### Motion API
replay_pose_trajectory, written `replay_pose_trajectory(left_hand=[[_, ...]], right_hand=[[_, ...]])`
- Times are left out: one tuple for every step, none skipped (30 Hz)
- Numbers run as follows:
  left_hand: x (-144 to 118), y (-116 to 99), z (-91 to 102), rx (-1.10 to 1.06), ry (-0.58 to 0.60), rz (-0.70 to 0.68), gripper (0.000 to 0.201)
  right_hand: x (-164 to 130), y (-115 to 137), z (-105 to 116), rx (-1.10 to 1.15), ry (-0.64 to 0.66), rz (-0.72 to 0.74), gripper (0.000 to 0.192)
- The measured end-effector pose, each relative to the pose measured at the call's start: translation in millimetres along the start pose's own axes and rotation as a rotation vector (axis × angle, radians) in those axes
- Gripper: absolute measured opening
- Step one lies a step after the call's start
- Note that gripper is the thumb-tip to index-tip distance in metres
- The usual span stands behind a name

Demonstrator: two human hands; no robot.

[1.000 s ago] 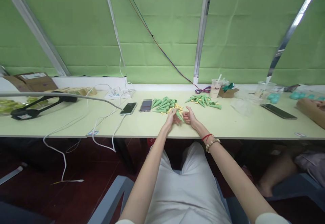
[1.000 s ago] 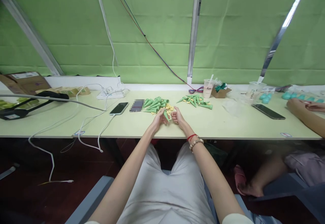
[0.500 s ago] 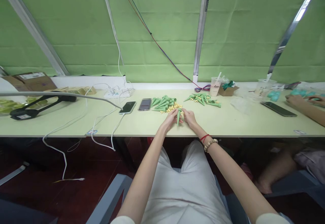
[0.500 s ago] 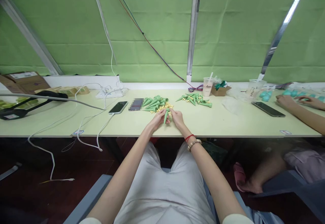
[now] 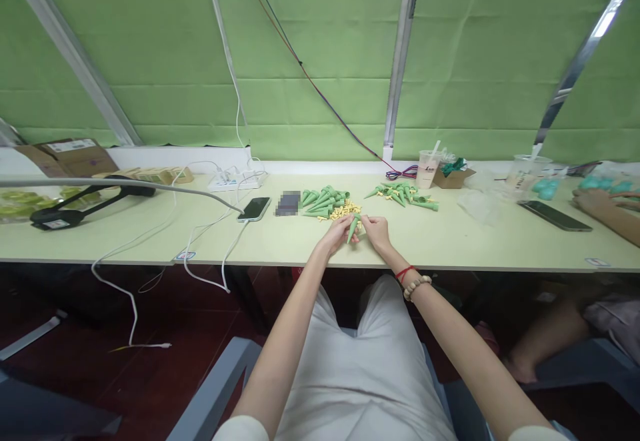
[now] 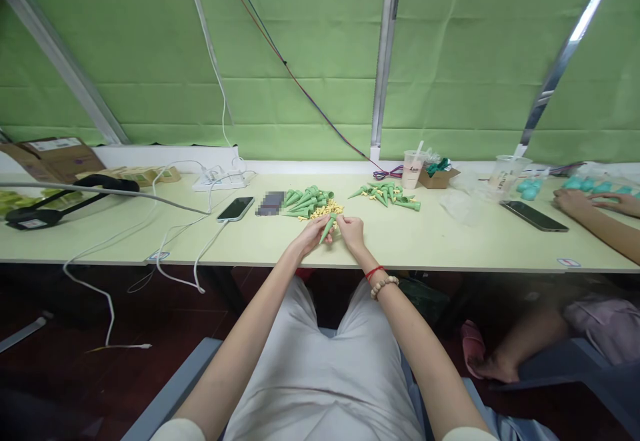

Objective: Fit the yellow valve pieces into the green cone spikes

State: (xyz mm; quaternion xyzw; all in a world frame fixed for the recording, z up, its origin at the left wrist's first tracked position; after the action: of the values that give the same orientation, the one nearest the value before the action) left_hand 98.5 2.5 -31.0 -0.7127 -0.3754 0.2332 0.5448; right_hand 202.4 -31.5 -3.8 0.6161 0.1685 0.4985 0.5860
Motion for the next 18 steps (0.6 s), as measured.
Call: replay_pose_trajectory(left_hand=[[0.2, 0.2, 0.2, 0.000, 0.002, 0.001, 0.017], [0.4, 0.3, 0.1, 0.002, 0.004, 0.002, 0.017], [0.4, 0.3, -0.2, 0.004, 0.006, 0.001, 0.018], [0.4, 0.2, -0.7, 0.007, 0.009, 0.000, 0.020], [0.3, 0.2, -1.5, 0.010, 0.014, -0.001, 0.021], [0.1, 0.2, -2.6, 0.013, 0.020, -0.004, 0.023], [-0.2, 0.3, -3.9, 0.016, 0.027, -0.007, 0.024], [-0.5, 0.6, -5.4, 0.020, 0.036, -0.009, 0.025], [-1.0, 1.1, -7.1, 0.027, 0.045, -0.010, 0.026], [-1.4, 1.6, -8.6, 0.035, 0.054, -0.010, 0.028], [-1.9, 2.0, -9.7, 0.044, 0.060, -0.011, 0.031], [-2.3, 2.2, -10.4, 0.053, 0.062, -0.012, 0.033], [-2.6, 2.1, -10.7, 0.059, 0.060, -0.014, 0.036], [-2.8, 1.7, -10.4, 0.063, 0.054, -0.018, 0.038], [-2.7, 1.2, -9.8, 0.062, 0.046, -0.023, 0.040], [-2.5, 0.6, -8.9, 0.058, 0.036, -0.028, 0.040], [-2.1, 0.0, -8.0, 0.052, 0.026, -0.032, 0.040], [-1.6, -0.6, -7.0, 0.043, 0.015, -0.037, 0.040]], right_hand=[[-0.3, 0.6, -0.3, -0.004, -0.001, 0.011, 0.040], [-0.5, 1.0, -0.5, -0.009, -0.003, 0.021, 0.040], [-0.8, 1.3, -0.5, -0.013, -0.006, 0.031, 0.040], [-1.0, 1.6, -0.5, -0.017, -0.009, 0.040, 0.040], [-1.1, 1.5, -0.4, -0.020, -0.011, 0.045, 0.041], [-1.1, 1.1, -0.1, -0.021, -0.014, 0.047, 0.041], [-0.8, 0.0, 0.3, -0.021, -0.017, 0.042, 0.040], [-0.4, -1.7, 0.9, -0.018, -0.021, 0.030, 0.040], [0.1, -4.1, 1.8, -0.014, -0.028, 0.013, 0.039], [0.8, -7.0, 2.9, -0.008, -0.036, -0.009, 0.038], [1.4, -9.9, 4.0, -0.001, -0.045, -0.032, 0.036], [2.0, -12.7, 5.0, 0.006, -0.055, -0.052, 0.035], [2.6, -14.9, 5.8, 0.013, -0.062, -0.068, 0.033], [3.0, -16.4, 6.4, 0.019, -0.068, -0.078, 0.032], [3.2, -17.1, 6.7, 0.022, -0.071, -0.082, 0.032], [3.4, -17.0, 6.8, 0.024, -0.072, -0.082, 0.031], [3.4, -16.4, 6.7, 0.024, -0.071, -0.079, 0.031], [3.3, -15.4, 6.4, 0.023, -0.067, -0.073, 0.032]])
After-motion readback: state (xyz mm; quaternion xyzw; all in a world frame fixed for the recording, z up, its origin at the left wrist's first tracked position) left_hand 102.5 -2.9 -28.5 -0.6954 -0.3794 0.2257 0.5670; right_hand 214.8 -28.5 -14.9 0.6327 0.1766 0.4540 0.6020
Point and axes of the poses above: each hand's wrist, its own x-axis towards the middle knuckle, its own z-axis out of the back of the hand, y = z × x, the point moved 9 cm from there along x, towards the middle knuckle, and after that the axes turned 2 degrees about -x, right-handed, at the moved point
